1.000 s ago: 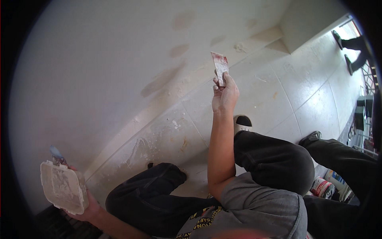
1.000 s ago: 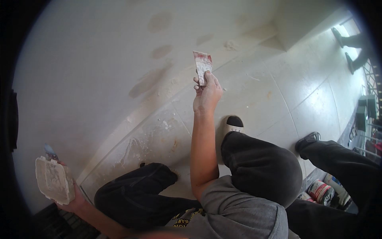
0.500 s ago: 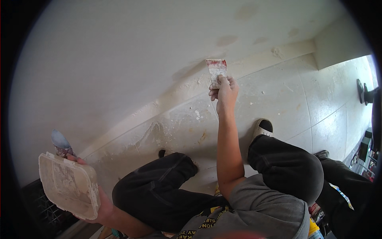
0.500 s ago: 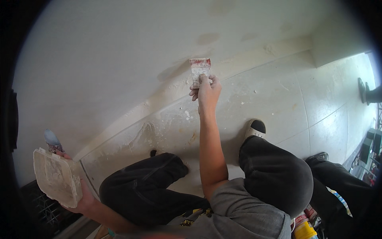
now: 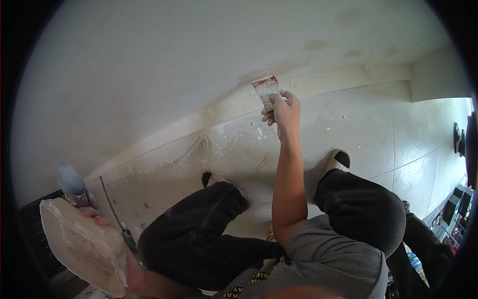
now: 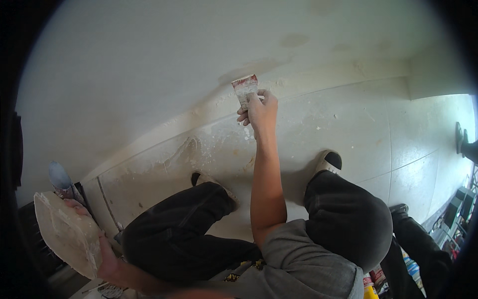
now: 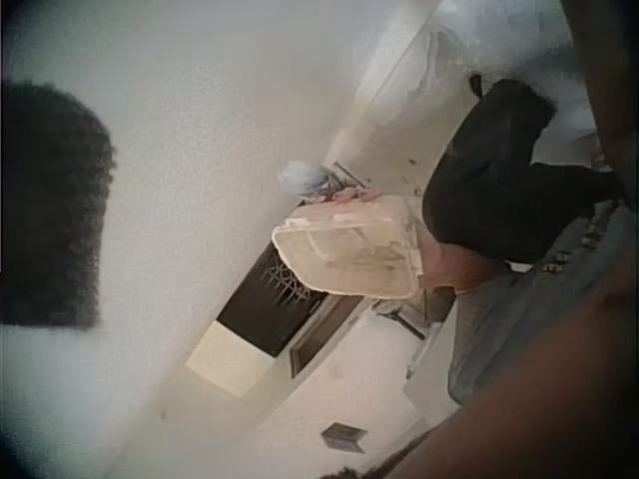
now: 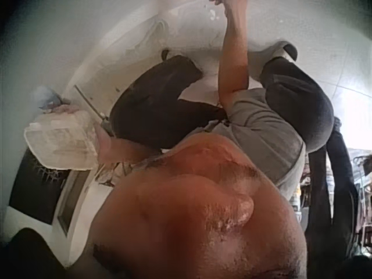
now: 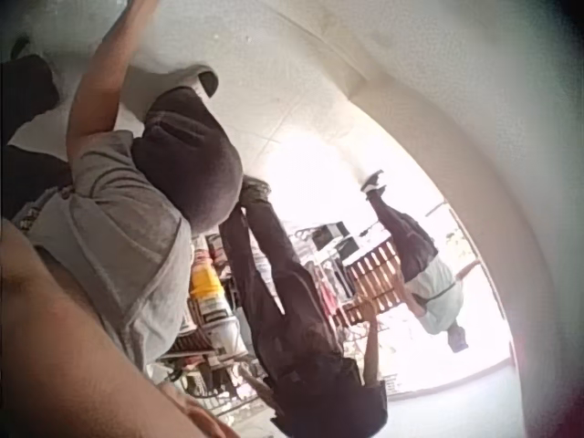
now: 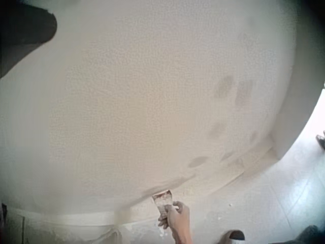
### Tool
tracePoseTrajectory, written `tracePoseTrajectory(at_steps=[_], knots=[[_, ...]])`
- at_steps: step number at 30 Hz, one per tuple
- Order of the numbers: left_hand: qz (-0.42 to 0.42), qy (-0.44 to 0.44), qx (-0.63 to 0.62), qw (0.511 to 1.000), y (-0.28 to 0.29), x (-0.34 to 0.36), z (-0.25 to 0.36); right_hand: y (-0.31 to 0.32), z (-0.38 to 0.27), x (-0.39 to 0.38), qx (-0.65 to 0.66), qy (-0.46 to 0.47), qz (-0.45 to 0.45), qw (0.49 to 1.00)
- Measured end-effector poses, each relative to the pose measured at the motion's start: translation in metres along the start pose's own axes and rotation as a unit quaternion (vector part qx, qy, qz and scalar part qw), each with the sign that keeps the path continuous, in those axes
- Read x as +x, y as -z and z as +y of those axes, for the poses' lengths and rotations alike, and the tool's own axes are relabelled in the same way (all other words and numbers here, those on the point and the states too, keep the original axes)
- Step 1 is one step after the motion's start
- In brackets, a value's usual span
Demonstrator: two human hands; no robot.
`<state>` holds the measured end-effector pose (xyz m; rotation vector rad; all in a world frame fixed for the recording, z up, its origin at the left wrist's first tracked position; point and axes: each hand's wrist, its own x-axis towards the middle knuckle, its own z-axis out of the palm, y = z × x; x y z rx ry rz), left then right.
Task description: The person applies wall filler to holes and cracks in a wall using a putty knife.
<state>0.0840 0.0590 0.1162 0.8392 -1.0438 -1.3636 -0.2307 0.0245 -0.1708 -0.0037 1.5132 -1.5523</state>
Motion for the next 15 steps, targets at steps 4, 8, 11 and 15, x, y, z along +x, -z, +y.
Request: tracePoseTrajectory(at_steps=[4,8,11,15], knots=[[0.013,0.007,0.061,0.998,-0.004,-0.003,0.006,-0.008,0.018,0.010,0.020,-0.008,-0.021,1.000],[0.018,0.012,0.118,0.993,-0.008,-0.005,0.013,-0.016,0.026,0.010,-0.002,0.004,-0.013,1.000],[0.018,0.014,0.159,0.987,-0.011,-0.006,0.017,-0.024,0.025,0.006,0.009,0.000,-0.005,1.000],[0.019,0.013,0.207,0.978,-0.009,-0.012,0.019,-0.028,0.025,0.004,0.043,0.001,-0.024,0.999]])
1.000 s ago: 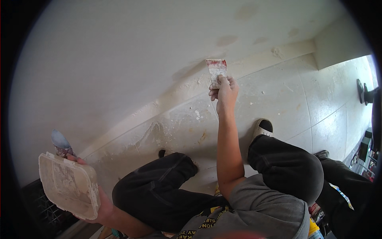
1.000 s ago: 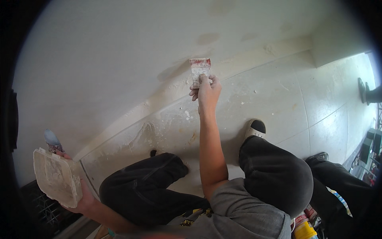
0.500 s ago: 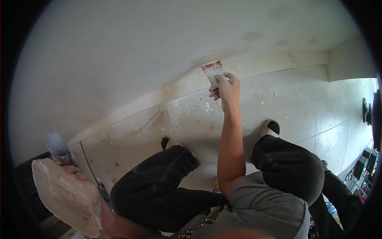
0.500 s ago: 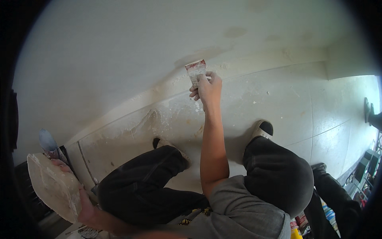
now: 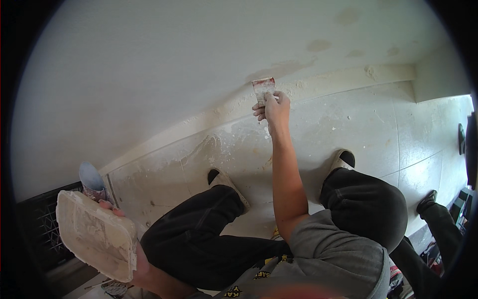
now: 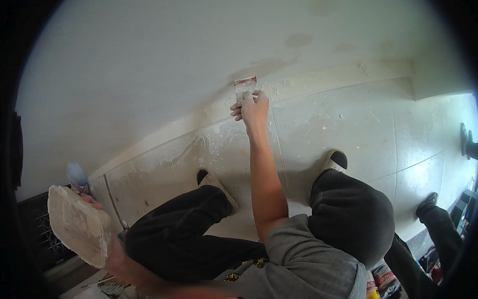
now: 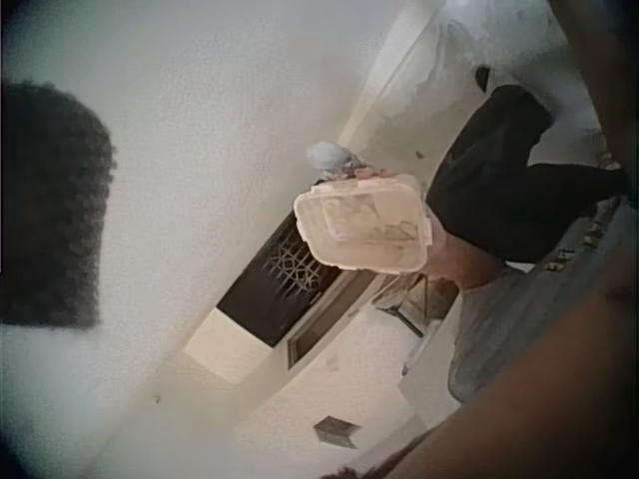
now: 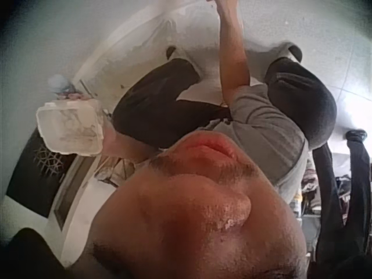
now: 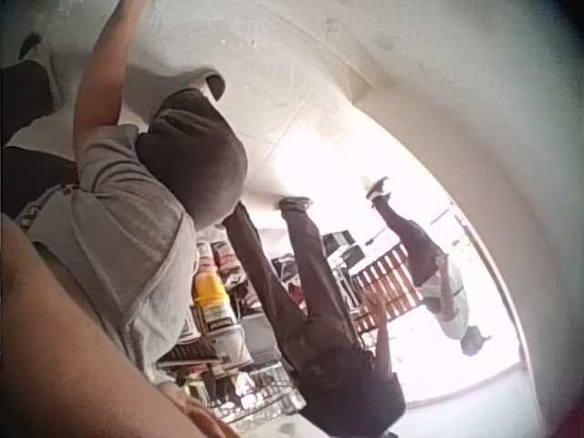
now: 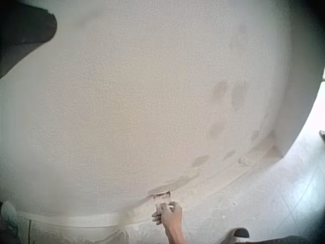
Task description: The person applies wall filler to holes and cracks in a wall using a putty knife.
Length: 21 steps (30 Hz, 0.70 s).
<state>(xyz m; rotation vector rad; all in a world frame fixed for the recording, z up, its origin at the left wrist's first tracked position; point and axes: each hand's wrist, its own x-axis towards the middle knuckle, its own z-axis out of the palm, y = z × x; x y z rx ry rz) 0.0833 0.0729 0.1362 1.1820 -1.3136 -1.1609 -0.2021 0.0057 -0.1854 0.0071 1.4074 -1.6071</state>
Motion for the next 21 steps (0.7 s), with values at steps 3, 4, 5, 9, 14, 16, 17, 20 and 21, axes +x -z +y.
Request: tracePoseTrajectory(at_steps=[3,4,5,9,14,16,17,20,21], knots=[[0.003,-0.004,0.021,1.000,0.005,-0.005,-0.002,-0.005,-0.008,-0.001,-0.001,0.016,-0.008,1.000],[0.001,-0.001,-0.007,1.000,0.007,-0.008,-0.003,-0.005,-0.012,-0.001,-0.003,0.018,-0.008,1.000],[-0.002,0.002,-0.035,0.999,0.008,-0.011,-0.004,-0.006,-0.015,0.000,0.007,0.035,-0.012,0.999],[-0.014,0.012,-0.143,0.990,0.013,-0.019,-0.008,-0.014,-0.025,-0.010,0.028,0.059,-0.034,0.997],[-0.029,0.031,-0.265,0.963,0.016,-0.021,-0.012,0.001,-0.023,-0.028,0.000,0.070,-0.052,0.996],[-0.034,0.042,-0.312,0.949,0.014,-0.018,-0.010,0.007,-0.026,-0.026,-0.017,0.060,-0.048,0.997],[-0.037,0.048,-0.335,0.940,0.013,-0.016,-0.009,0.011,-0.027,-0.023,-0.036,0.037,-0.054,0.997],[-0.048,0.059,-0.408,0.910,0.013,-0.018,-0.012,0.015,-0.022,-0.017,-0.049,0.015,-0.065,0.997],[-0.052,0.061,-0.432,0.898,0.013,-0.019,-0.014,0.017,-0.021,-0.015,-0.043,0.015,-0.072,0.996]])
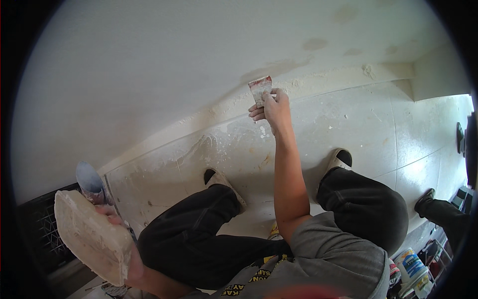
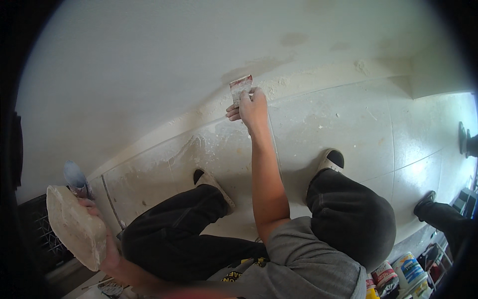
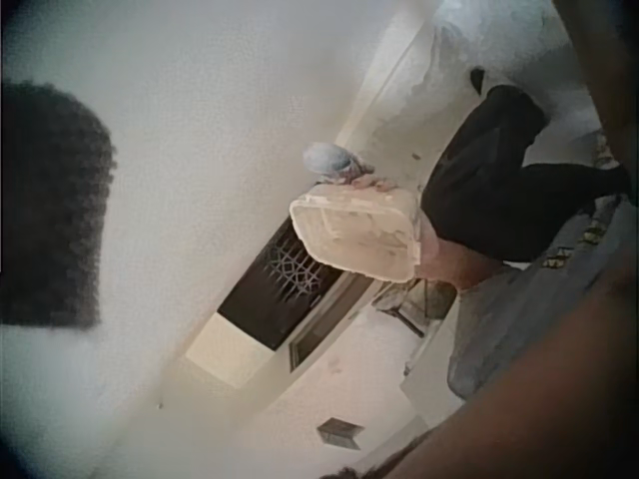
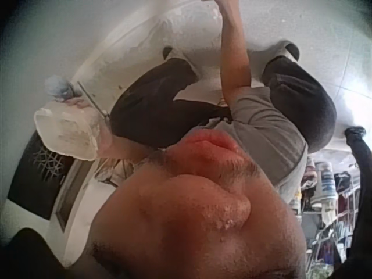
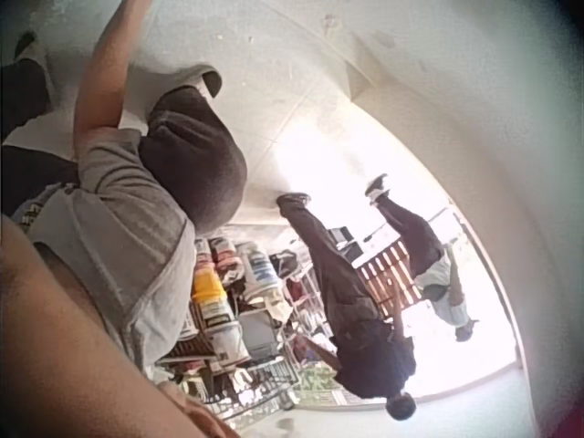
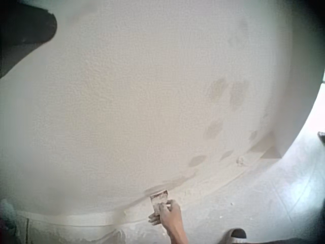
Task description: The person applies wall filler to holes and cracks in a wall using a putty knife.
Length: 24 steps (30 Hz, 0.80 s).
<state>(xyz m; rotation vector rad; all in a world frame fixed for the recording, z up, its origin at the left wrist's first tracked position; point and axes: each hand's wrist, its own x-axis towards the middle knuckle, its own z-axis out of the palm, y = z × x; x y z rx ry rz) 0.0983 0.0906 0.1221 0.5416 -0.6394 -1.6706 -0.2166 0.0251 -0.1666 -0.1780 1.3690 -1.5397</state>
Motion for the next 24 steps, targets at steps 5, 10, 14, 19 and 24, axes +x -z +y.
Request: tracePoseTrajectory(at_steps=[5,10,14,19,24], knots=[[0.016,0.011,-0.013,1.000,0.004,-0.007,-0.006,-0.017,-0.010,0.006,0.017,0.024,-0.023,0.999],[0.005,0.019,-0.027,0.999,0.013,-0.005,-0.005,-0.029,-0.021,-0.006,0.023,0.049,-0.031,0.998],[0.015,0.012,-0.004,1.000,0.015,-0.005,0.003,-0.012,-0.008,-0.022,0.006,0.033,-0.026,0.999],[0.016,0.006,0.014,1.000,0.024,-0.013,0.012,-0.011,-0.003,-0.008,0.015,0.005,-0.031,0.999],[0.026,0.005,0.037,0.999,0.034,-0.016,0.016,-0.029,-0.015,0.002,0.056,0.051,-0.016,0.997]])
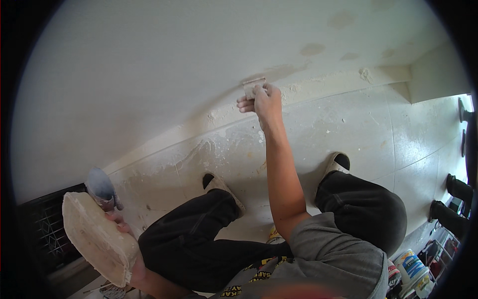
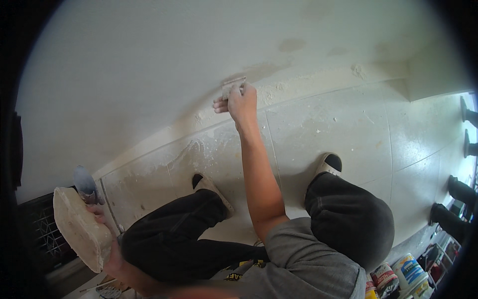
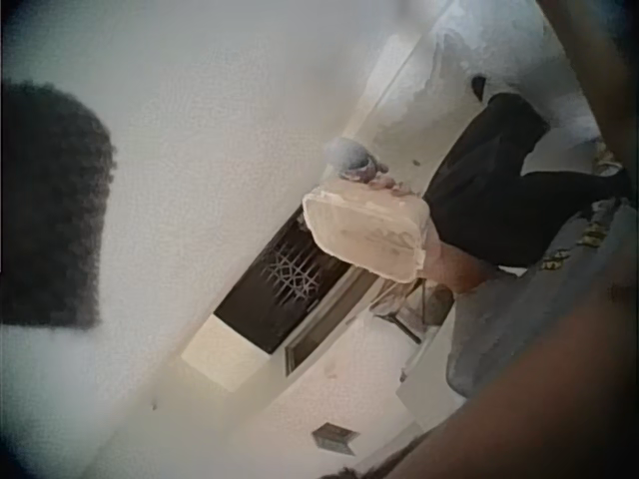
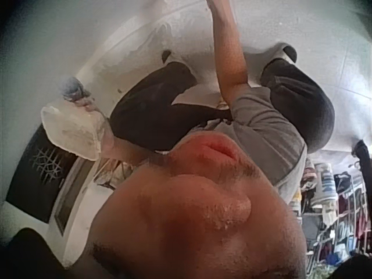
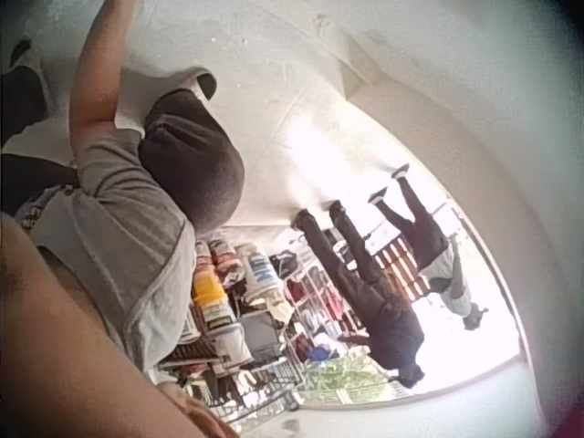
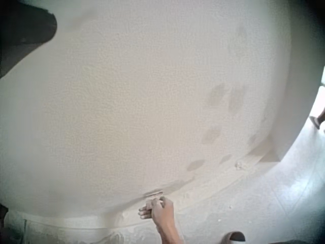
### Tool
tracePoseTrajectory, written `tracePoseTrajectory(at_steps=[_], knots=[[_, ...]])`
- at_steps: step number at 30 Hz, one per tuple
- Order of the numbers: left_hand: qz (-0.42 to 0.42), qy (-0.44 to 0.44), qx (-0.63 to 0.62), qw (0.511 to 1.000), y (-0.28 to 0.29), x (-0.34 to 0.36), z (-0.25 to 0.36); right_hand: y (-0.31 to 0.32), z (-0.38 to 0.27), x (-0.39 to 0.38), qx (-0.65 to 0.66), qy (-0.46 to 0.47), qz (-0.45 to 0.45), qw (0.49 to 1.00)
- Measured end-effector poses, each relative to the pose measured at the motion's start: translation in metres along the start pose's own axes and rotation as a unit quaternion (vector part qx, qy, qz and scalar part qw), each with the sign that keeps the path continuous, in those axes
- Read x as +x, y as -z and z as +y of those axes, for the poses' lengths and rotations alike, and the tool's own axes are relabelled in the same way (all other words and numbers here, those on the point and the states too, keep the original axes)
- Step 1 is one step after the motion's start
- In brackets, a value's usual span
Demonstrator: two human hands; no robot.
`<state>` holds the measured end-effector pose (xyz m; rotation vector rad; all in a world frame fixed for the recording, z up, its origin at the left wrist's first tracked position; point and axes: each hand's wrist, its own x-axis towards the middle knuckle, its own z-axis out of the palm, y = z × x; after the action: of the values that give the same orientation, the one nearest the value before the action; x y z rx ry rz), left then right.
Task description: The person applies wall filler to holes and cracks in a wall using a putty knife.
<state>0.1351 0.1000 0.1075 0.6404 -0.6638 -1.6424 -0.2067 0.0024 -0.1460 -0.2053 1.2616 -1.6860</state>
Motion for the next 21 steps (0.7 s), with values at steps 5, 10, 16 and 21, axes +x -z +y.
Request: tracePoseTrajectory(at_steps=[5,10,16,21], knots=[[0.021,0.006,0.031,0.999,0.003,0.002,0.008,0.006,-0.010,-0.026,0.011,0.009,-0.027,1.000],[0.030,0.008,0.059,0.998,0.001,-0.003,0.008,0.028,0.010,-0.017,-0.031,-0.034,0.031,0.998],[0.041,0.005,0.094,0.995,0.003,0.004,-0.002,0.024,0.004,0.004,-0.041,-0.009,0.020,0.999],[0.054,0.005,0.127,0.990,-0.002,0.015,-0.007,0.028,-0.013,-0.014,-0.030,0.038,0.026,0.998]])
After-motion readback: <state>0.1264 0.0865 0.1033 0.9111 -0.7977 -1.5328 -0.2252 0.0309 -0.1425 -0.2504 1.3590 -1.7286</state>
